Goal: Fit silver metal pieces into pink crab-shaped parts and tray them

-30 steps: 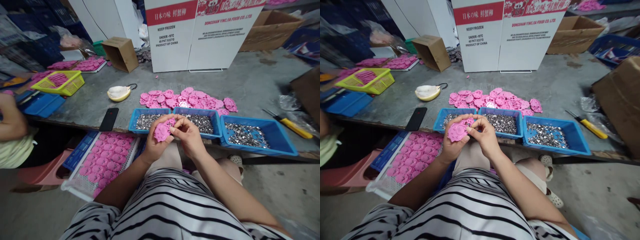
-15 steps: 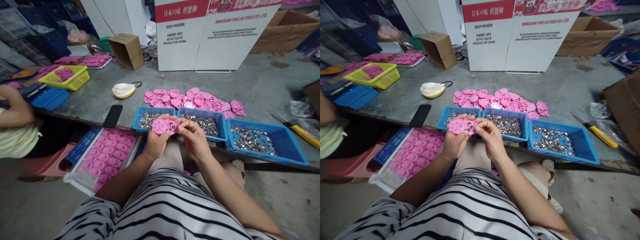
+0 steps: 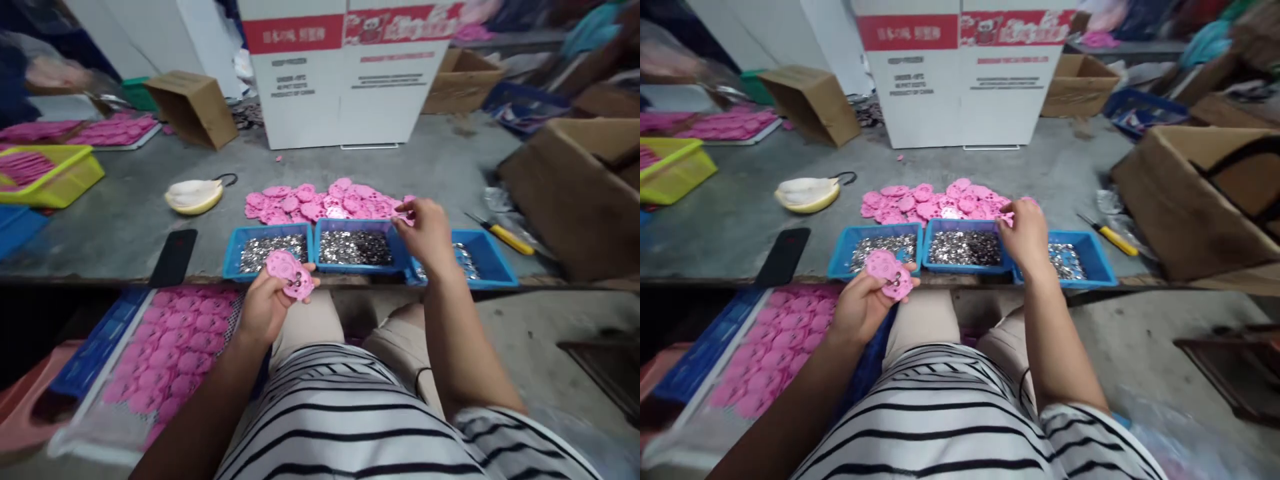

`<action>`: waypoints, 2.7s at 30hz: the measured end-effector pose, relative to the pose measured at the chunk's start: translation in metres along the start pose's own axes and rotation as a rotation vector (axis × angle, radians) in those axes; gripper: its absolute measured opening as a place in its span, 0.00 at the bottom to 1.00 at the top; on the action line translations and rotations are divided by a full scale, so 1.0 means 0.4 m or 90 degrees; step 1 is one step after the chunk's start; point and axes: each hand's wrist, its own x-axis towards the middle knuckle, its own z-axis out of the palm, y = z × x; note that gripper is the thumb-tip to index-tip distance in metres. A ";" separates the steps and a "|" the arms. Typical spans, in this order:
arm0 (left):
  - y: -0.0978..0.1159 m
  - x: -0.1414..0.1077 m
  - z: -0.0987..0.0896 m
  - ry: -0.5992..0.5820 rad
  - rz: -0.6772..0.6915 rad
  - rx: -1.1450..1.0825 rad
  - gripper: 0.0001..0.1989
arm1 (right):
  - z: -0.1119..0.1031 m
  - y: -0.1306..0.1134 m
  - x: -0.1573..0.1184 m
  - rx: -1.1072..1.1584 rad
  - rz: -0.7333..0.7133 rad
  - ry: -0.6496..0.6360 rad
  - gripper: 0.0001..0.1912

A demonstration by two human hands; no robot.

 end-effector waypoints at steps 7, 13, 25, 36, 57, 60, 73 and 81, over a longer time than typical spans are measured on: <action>-0.005 -0.001 0.035 -0.048 -0.067 0.025 0.18 | -0.064 0.108 -0.035 -0.404 0.142 -0.374 0.15; -0.021 0.001 0.066 -0.082 -0.087 0.043 0.24 | -0.049 0.112 -0.053 -0.385 0.142 -0.377 0.17; -0.026 -0.011 0.057 -0.068 -0.075 0.066 0.23 | -0.060 0.109 -0.050 -0.396 0.158 -0.386 0.17; -0.014 -0.002 0.093 -0.080 -0.074 0.119 0.14 | -0.075 0.142 -0.049 -0.317 0.168 -0.264 0.17; -0.044 -0.004 0.096 -0.069 -0.087 0.113 0.13 | -0.064 0.124 -0.066 0.198 0.210 -0.067 0.04; -0.052 -0.002 0.111 -0.056 -0.072 0.120 0.15 | -0.036 0.055 -0.104 0.598 0.148 -0.173 0.12; -0.071 0.007 0.155 0.055 0.102 0.156 0.17 | 0.056 -0.107 -0.193 0.891 0.102 -0.290 0.15; -0.071 0.003 0.156 0.049 0.093 0.130 0.18 | 0.061 -0.103 -0.201 0.857 0.029 -0.252 0.12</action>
